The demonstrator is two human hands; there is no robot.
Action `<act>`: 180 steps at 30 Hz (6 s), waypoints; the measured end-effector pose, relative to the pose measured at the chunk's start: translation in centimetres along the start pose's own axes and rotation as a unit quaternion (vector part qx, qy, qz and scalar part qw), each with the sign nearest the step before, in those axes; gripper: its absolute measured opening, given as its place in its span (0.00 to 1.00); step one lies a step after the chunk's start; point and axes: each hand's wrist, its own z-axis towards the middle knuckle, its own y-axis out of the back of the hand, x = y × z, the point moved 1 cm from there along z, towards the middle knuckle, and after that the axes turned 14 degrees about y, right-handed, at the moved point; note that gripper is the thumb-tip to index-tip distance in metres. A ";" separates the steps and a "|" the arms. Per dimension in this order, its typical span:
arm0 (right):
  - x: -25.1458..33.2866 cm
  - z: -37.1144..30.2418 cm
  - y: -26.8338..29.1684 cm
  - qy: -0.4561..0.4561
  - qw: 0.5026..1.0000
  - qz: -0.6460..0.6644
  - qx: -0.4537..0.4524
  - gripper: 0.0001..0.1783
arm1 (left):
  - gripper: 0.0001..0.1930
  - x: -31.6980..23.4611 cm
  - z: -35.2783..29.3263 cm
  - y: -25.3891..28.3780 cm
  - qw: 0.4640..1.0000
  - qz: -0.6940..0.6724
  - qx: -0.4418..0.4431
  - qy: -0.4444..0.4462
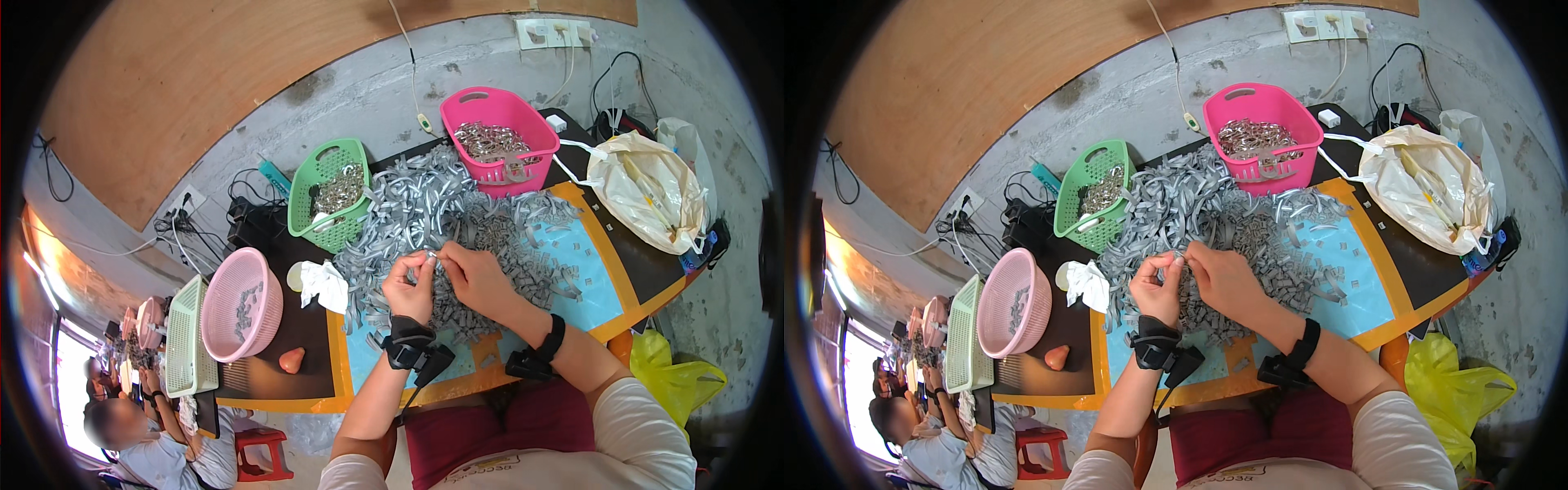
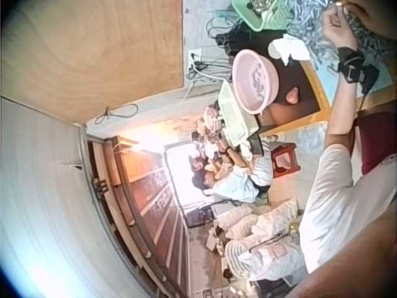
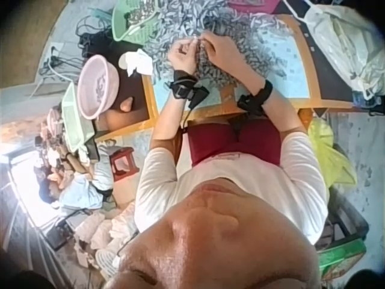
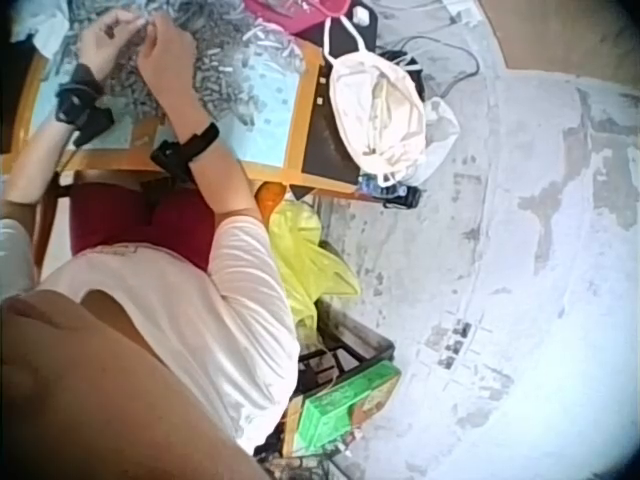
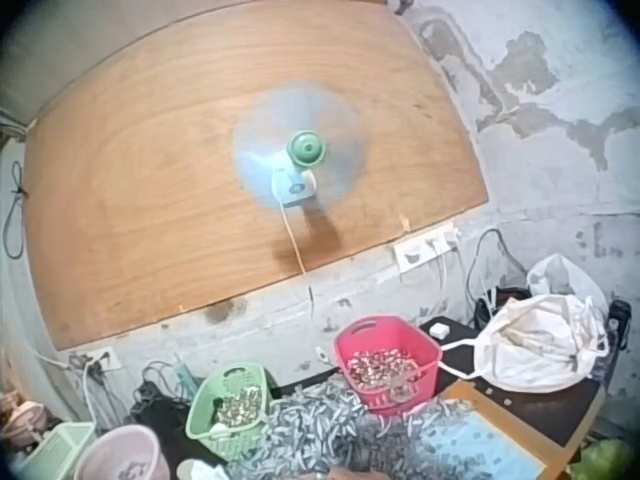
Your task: The worker is manually assembling small metal eyelets or components onto gray shoe parts.
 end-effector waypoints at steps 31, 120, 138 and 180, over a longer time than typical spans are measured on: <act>-1.5 0.3 0.8 -0.092 0.989 0.114 -0.029 0.08 | 0.14 -3.5 -0.5 -0.1 0.930 0.315 0.007 -0.191; -6.9 0.2 7.7 -0.256 0.919 -0.290 0.078 0.08 | 0.15 0.3 2.4 3.6 0.876 -0.411 0.082 0.239; -6.4 0.9 6.3 -0.203 0.974 0.082 0.052 0.07 | 0.10 0.7 1.7 2.6 0.860 -0.412 0.051 0.296; -2.0 0.1 1.2 -0.293 0.836 0.462 0.039 0.09 | 0.08 -0.5 0.6 1.5 0.935 -0.205 0.172 0.231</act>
